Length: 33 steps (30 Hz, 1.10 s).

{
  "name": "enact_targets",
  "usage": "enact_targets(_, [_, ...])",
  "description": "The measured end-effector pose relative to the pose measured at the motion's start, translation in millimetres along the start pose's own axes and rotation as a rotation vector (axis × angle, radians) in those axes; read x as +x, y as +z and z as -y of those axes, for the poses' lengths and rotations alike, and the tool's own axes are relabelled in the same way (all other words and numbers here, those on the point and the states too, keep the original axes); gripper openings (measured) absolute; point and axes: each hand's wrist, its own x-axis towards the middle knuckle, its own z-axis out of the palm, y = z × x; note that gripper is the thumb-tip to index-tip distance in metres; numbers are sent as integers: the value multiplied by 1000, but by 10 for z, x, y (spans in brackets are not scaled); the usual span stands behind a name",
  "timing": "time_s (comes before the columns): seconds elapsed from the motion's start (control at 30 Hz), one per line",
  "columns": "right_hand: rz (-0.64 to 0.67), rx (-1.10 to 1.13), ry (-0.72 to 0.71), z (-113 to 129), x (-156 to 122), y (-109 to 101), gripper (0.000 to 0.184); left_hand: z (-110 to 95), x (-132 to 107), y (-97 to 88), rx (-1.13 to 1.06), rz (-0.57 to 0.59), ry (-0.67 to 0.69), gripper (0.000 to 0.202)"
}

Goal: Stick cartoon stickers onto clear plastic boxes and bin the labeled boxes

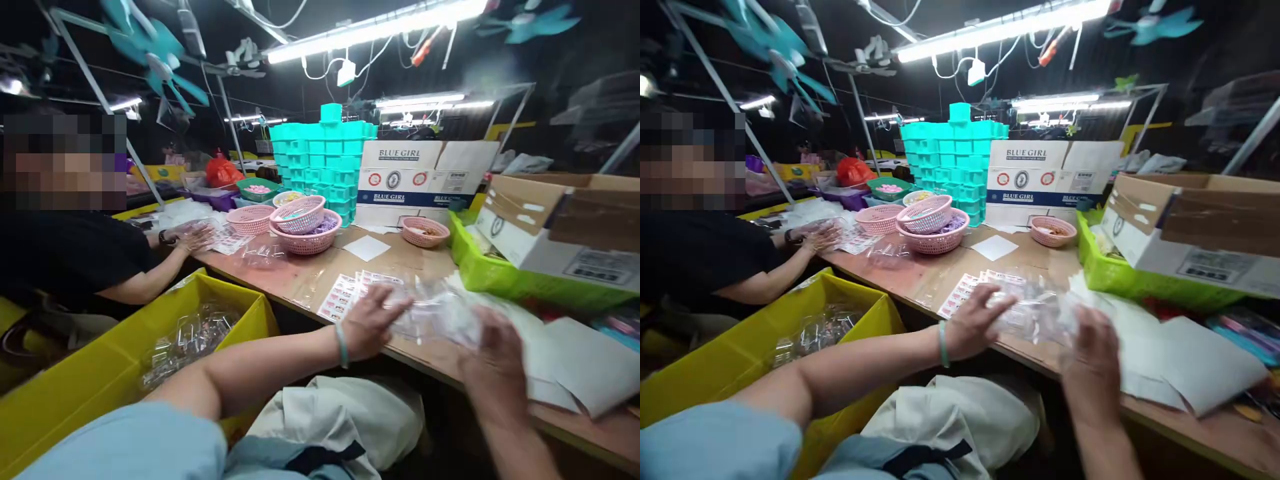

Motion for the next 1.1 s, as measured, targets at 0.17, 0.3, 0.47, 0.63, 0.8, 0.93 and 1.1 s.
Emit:
enact_targets(0.17, [87, 48, -153, 1404, 514, 1822, 59, 1644, -995, -393, 128, -122, -232, 68])
enact_targets(0.3, [211, 80, -203, 1928, 633, 2997, 60, 2789, -1498, -369, 215, -96, -265, 67])
enact_targets(0.47, [401, 148, -291, 2202, 541, 3537, 66, 3559, -1751, -303, 350, 29, -384, 51])
enact_targets(0.63, [654, 247, -312, 2499, 477, 3605, 81, 3980, -1727, -497, 424, 229, -570, 62])
enact_targets(0.8, [745, 210, -243, 2610, 630, 3666, 74, 4025, -1731, -589, 411, 278, -601, 81])
enact_targets(0.93, [702, 258, -267, 2547, 521, 3414, 79, 3954, -1761, -599, 411, 106, -633, 76])
enact_targets(1.1, [579, 306, -241, 2434, 64, 2854, 78, 4240, -1246, -1098, 526, -121, -711, 50])
